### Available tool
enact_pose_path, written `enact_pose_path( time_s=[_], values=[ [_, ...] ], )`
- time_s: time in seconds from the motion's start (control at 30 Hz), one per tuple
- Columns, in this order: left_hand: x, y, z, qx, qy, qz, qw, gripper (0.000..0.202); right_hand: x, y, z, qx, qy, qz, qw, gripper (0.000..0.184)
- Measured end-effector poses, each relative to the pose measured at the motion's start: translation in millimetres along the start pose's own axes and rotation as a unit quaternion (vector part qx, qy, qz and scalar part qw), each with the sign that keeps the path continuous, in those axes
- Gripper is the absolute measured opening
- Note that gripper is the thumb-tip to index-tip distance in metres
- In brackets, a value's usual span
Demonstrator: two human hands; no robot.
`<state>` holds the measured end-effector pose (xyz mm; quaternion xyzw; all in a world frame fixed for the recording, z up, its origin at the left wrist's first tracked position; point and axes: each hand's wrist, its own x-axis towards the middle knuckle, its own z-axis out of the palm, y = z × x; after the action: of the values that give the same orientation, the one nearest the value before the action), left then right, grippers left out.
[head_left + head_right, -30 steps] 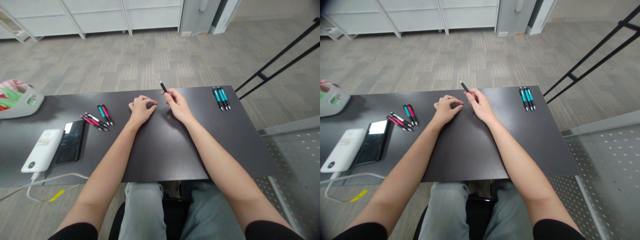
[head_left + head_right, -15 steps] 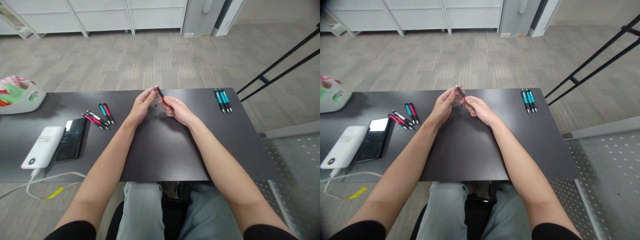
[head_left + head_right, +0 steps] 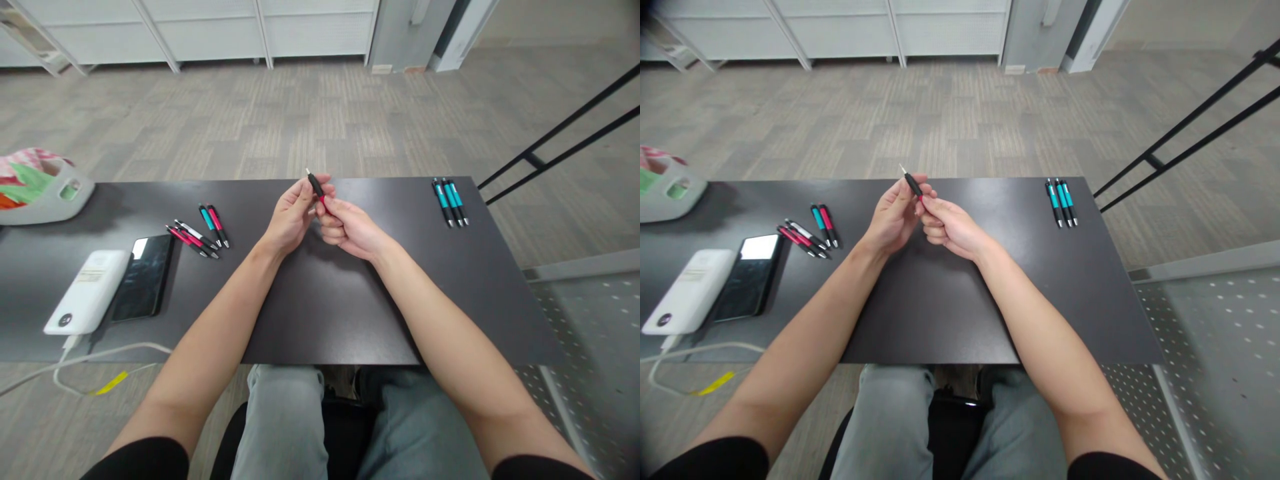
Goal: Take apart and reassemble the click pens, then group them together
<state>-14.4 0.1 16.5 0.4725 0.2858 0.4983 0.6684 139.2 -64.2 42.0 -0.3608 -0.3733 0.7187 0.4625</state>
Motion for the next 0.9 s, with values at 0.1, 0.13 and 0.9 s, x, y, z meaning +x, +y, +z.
enact_pose_path(
  time_s=[0.1, 0.13, 0.9],
  values=[
    [-0.4, 1.6, 1.5, -0.001, -0.004, -0.015, 1.0, 0.024, -1.3, -1.3, -0.7, -0.002, -0.015, 0.022, 1.0, 0.05],
    [-0.1, 0.8, 2.5, -0.002, 0.001, -0.015, 1.0, 0.024, -1.3, -1.3, -0.8, -0.006, -0.012, 0.024, 1.0, 0.051],
    [-3.6, -19.5, 26.8, -0.051, 0.165, 0.1, 0.98, 0.041, 16.2, 33.6, -7.9, -0.503, 0.196, -0.229, 0.81, 0.045]
  ],
)
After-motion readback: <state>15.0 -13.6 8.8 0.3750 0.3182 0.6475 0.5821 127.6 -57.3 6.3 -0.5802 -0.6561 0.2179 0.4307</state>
